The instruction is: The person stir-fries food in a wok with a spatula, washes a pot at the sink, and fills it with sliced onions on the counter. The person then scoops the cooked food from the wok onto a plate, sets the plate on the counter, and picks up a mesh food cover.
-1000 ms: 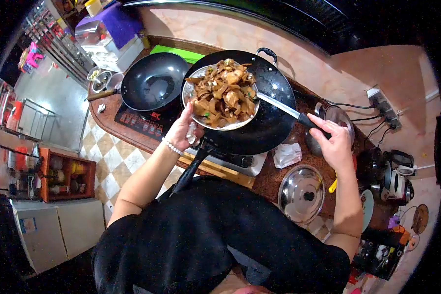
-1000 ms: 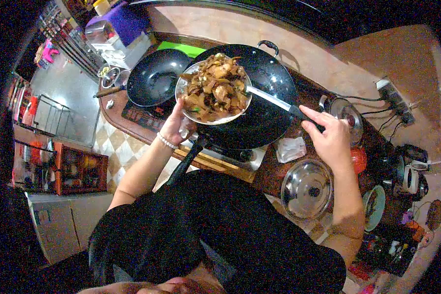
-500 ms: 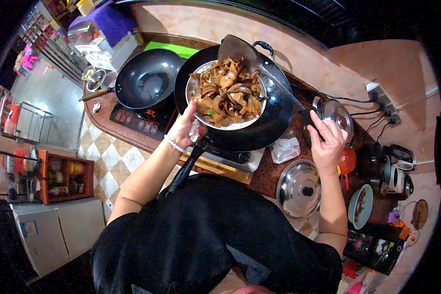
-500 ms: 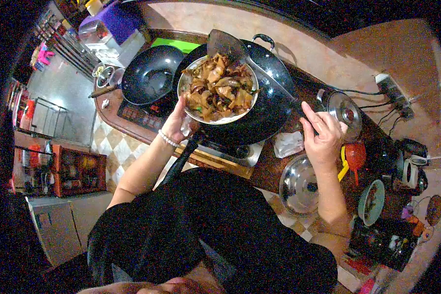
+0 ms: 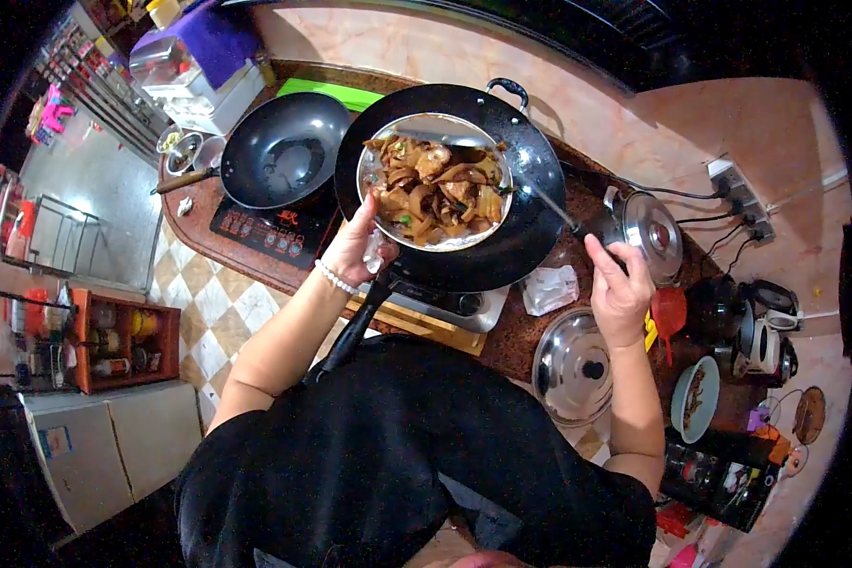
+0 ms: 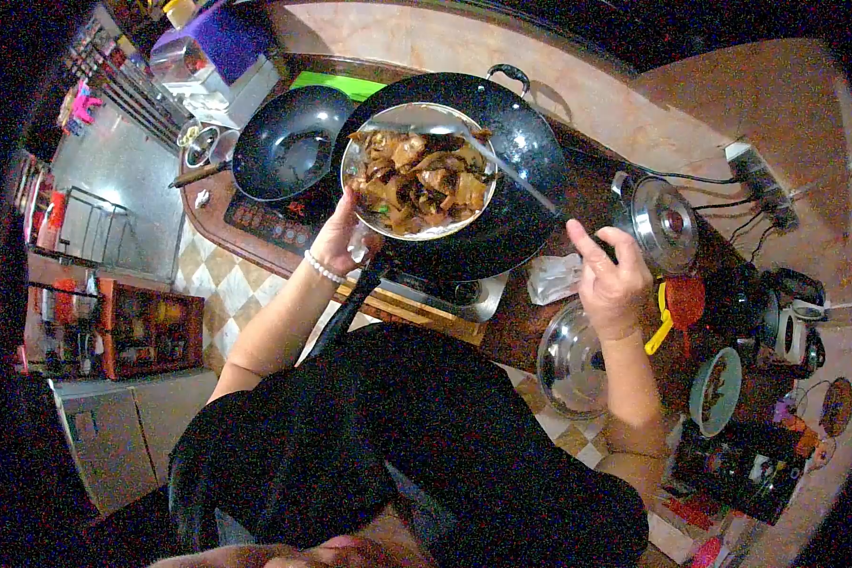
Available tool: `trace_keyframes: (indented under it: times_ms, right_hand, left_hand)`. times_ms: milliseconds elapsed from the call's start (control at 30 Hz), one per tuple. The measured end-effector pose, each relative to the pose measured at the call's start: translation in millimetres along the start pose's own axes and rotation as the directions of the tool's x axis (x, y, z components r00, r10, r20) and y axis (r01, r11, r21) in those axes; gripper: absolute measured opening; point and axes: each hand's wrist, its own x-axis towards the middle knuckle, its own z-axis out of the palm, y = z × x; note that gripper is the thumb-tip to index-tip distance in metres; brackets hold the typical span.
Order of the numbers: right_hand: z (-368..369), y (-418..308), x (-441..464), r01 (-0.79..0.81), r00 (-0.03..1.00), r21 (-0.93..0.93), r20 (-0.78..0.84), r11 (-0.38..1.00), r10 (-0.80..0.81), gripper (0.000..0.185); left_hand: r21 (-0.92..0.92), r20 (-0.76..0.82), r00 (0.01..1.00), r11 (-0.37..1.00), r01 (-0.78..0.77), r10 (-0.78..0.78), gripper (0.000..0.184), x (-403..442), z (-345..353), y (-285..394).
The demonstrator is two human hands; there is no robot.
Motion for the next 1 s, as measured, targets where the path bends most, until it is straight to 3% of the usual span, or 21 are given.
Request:
trace_keyframes:
  times_ms: [167,333,500,600,667,767,833,900,967,1000]
  right_hand:
    - [-1,2,13,-0.074,0.997,0.091,0.008,0.993,0.074,0.05]
    - [4,-9,8,-0.138,0.987,0.13,0.104,0.982,0.125,0.044]
    - [4,-9,3,-0.179,0.984,0.176,0.047,0.968,0.173,0.043]
    - [3,-10,2,-0.197,0.977,0.177,0.113,0.964,0.179,0.043]
    - [4,-11,3,-0.203,0.979,0.213,0.051,0.956,0.197,0.041]
    - [4,-7,6,-0.292,0.956,0.331,0.089,0.897,0.279,0.043]
    - [10,3,4,-0.371,0.928,0.361,0.165,0.856,0.333,0.047]
    - [13,5,1,-0.452,0.886,0.285,0.249,0.845,0.391,0.05]
    - [20,0,-9,-0.5,0.822,0.043,0.339,0.865,0.458,0.051]
    - [27,0,-17,-0.414,0.85,-0.063,0.332,0.908,0.41,0.052]
  left_hand:
    - [-0.026,0.126,0.992,0.999,0.024,-0.021,0.047,3,-10,0]
    - [0.009,-0.069,0.996,0.998,-0.054,0.055,0.044,-5,-4,-2]
    - [0.008,-0.058,0.997,0.999,-0.05,0.05,0.043,-5,-11,-1]
    - [-0.01,-0.064,0.995,0.997,-0.074,0.073,0.043,-5,-16,1]
    - [0.011,-0.073,0.992,0.995,-0.098,0.098,0.043,-8,-21,3]
    - [0.004,0.01,0.999,1.0,-0.031,0.03,0.042,-13,-18,8]
    - [0.002,-0.058,0.992,0.994,-0.108,0.108,0.044,-19,-15,8]
    - [0.026,-0.1,0.984,0.989,-0.142,0.144,0.05,-26,-12,10]
    - [0.058,-0.203,0.959,0.98,-0.192,0.2,0.06,-34,1,11]
    - [0.037,-0.025,0.989,0.989,-0.144,0.145,0.064,-32,-36,17]
